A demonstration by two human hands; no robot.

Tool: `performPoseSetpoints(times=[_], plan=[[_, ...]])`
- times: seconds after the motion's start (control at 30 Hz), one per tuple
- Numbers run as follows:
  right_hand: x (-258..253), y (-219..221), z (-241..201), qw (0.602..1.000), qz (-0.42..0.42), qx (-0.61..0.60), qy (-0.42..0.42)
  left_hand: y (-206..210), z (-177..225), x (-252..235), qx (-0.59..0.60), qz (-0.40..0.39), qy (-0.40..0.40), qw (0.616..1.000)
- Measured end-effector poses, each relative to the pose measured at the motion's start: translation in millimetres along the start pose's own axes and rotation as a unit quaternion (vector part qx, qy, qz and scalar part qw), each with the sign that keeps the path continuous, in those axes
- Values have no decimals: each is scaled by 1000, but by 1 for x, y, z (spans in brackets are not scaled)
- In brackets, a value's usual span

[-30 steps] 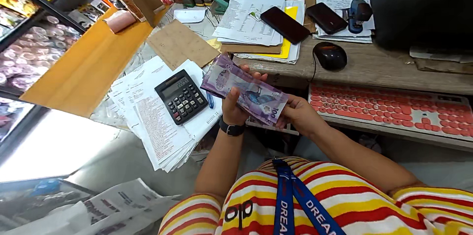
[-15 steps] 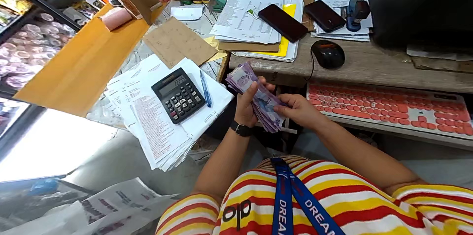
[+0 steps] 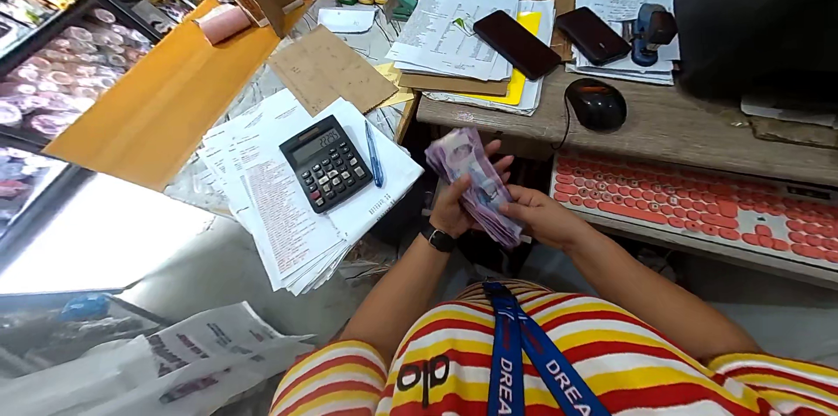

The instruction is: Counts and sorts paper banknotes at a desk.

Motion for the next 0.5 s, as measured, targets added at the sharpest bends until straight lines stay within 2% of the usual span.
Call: performPoseSetpoints(times=[0.07, 0.13, 0.2, 0.27, 0.37, 0.43, 0.5], plan=[[4, 0, 8, 998, -33, -45, 36, -6, 7, -8, -13, -18, 36, 999], [7, 0, 13, 995, -29, -72, 62, -11, 10, -11, -47, 40, 80, 995], [9, 2, 17, 993, -31, -86, 76, -13, 9, -10, -30, 93, 96, 991], [9, 3, 22, 994, -20, -80, 69, -13, 7, -8, -10, 115, 79, 990], [10, 5, 25, 997, 39, -67, 20, -9, 3, -7, -19, 139, 53, 989], [8, 4, 27, 996, 71, -52, -20, -10, -1, -3, -36, 129, 0, 991], [5, 0, 29, 992, 111, -11, -58, -9, -9, 9, -81, 184, -54, 978]])
Point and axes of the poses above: each hand's wrist, its own x-axis away from the middle knuckle, its own y-axis out of the palm, z = x × y, the point moved 5 cm from there along -x, towards the middle knuckle, and after that the axes turned 6 degrees about y, right-handed, at the moved point
